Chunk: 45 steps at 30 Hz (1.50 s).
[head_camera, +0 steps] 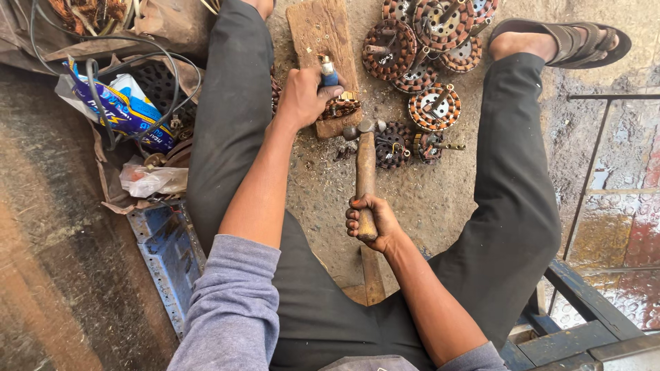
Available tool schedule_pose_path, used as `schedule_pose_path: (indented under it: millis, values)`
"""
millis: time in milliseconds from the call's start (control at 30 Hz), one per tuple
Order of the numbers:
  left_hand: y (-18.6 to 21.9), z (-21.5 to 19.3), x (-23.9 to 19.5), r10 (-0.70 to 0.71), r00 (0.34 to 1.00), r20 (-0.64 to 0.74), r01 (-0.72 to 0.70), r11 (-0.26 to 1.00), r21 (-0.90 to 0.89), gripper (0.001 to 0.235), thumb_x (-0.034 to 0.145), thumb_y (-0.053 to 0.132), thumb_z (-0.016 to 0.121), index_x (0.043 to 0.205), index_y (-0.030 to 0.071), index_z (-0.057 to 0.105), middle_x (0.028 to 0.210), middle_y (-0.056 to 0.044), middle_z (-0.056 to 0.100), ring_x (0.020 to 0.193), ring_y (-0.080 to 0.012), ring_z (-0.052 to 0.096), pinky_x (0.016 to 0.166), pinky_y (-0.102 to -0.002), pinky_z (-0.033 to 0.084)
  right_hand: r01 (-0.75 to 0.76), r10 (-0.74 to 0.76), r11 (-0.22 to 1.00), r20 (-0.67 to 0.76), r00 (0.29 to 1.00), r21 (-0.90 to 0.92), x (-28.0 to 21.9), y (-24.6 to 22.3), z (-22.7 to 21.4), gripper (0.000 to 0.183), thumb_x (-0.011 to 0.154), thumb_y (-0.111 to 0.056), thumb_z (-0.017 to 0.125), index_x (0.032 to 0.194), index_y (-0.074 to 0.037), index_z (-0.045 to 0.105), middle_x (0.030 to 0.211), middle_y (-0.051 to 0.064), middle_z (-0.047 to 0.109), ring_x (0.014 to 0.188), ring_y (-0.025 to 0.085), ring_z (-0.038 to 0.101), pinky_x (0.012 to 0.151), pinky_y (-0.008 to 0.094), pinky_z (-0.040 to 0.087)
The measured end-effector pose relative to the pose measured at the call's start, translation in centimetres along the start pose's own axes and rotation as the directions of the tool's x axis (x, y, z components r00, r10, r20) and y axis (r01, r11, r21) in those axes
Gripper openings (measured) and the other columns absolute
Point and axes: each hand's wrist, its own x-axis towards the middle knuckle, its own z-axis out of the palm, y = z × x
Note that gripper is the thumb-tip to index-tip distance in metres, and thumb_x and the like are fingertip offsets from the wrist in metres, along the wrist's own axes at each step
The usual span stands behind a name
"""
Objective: The person sits on the ground and uses a hammer and a chisel to strike and separate parts of circular electrical components placed on a wooden block. The person repeatedly hammers the components to break them apart.
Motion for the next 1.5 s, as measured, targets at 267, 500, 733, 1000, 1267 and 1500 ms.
schedule_pose_path:
  millis: [267, 500, 733, 1000, 1267, 1500]
  values:
    - [-1.8, 1.4, 0.1, 0.188, 0.981, -0.044, -0.186, 0.981, 0.051, 0.013, 0.092, 0.016, 0.078, 0.102, 0.009, 0.079, 0.086, -0.013, 0.078, 0.072, -0.0223, 0.076, 0.065, -0.04, 0.058, 0.008, -0.008, 1.0, -0.001, 1.0, 0.005, 0.4, -0.3, -0.7, 0.015, 0.081, -0.014, 0.059, 0.089, -0.011, 0.047, 0.068, 0.003, 0.051, 0.052, 0.015, 0.052, 0.045, 0.03, 0.046]
    - [-3.5, 2.8, -0.2, 0.245, 0.964, -0.107, -0.228, 0.962, 0.15, 0.016, 0.095, 0.021, 0.076, 0.108, 0.012, 0.077, 0.08, -0.015, 0.076, 0.067, -0.027, 0.074, 0.065, -0.044, 0.059, 0.147, -0.156, 0.965, -0.024, 0.988, -0.216, -8.6, -3.9, 4.7, 0.02, 0.082, -0.014, 0.06, 0.096, -0.005, 0.05, 0.069, 0.006, 0.052, 0.053, 0.02, 0.056, 0.044, 0.035, 0.048]
    - [-4.9, 4.1, -0.2, 0.202, 0.976, -0.077, -0.191, 0.972, 0.134, 0.015, 0.098, 0.016, 0.07, 0.111, 0.017, 0.077, 0.077, -0.014, 0.075, 0.067, -0.0268, 0.075, 0.065, -0.045, 0.061, 0.617, -0.572, 0.435, 0.327, 0.752, -0.656, -22.6, -6.3, 11.6, 0.027, 0.084, -0.017, 0.074, 0.094, 0.003, 0.059, 0.066, 0.011, 0.061, 0.05, 0.019, 0.059, 0.046, 0.033, 0.049]
    - [-6.6, 4.1, 1.0, 0.038, 0.999, -0.016, -0.035, 0.988, 0.148, 0.017, 0.099, 0.02, 0.065, 0.108, 0.011, 0.075, 0.077, -0.015, 0.074, 0.067, -0.0282, 0.073, 0.066, -0.044, 0.06, 0.277, -0.18, 0.738, 0.216, 0.96, -0.615, -16.3, -7.3, 8.4, 0.021, 0.074, -0.008, 0.062, 0.092, -0.001, 0.056, 0.065, 0.007, 0.06, 0.044, 0.016, 0.058, 0.038, 0.034, 0.051]
    - [-5.7, 3.1, 1.4, -0.007, 0.992, -0.127, 0.007, 1.0, 0.004, 0.032, 0.094, 0.039, 0.073, 0.098, 0.007, 0.074, 0.086, -0.023, 0.071, 0.082, -0.0402, 0.072, 0.071, -0.05, 0.053, -0.153, -0.068, 0.805, -0.346, 0.936, -0.573, -9.1, 1.2, -1.9, 0.014, 0.085, -0.012, 0.059, 0.089, 0.002, 0.056, 0.065, 0.011, 0.058, 0.047, 0.023, 0.058, 0.041, 0.037, 0.051]
    - [-4.0, 2.9, 0.7, 0.165, 0.982, -0.088, -0.161, 0.986, 0.05, 0.029, 0.095, 0.034, 0.075, 0.106, 0.007, 0.074, 0.088, -0.024, 0.071, 0.085, -0.0423, 0.071, 0.074, -0.051, 0.054, -0.271, 0.199, 0.947, -0.346, 0.917, -0.175, -6.3, 2.8, -7.7, 0.014, 0.086, -0.013, 0.059, 0.093, -0.004, 0.053, 0.066, 0.006, 0.055, 0.051, 0.018, 0.055, 0.043, 0.032, 0.049]
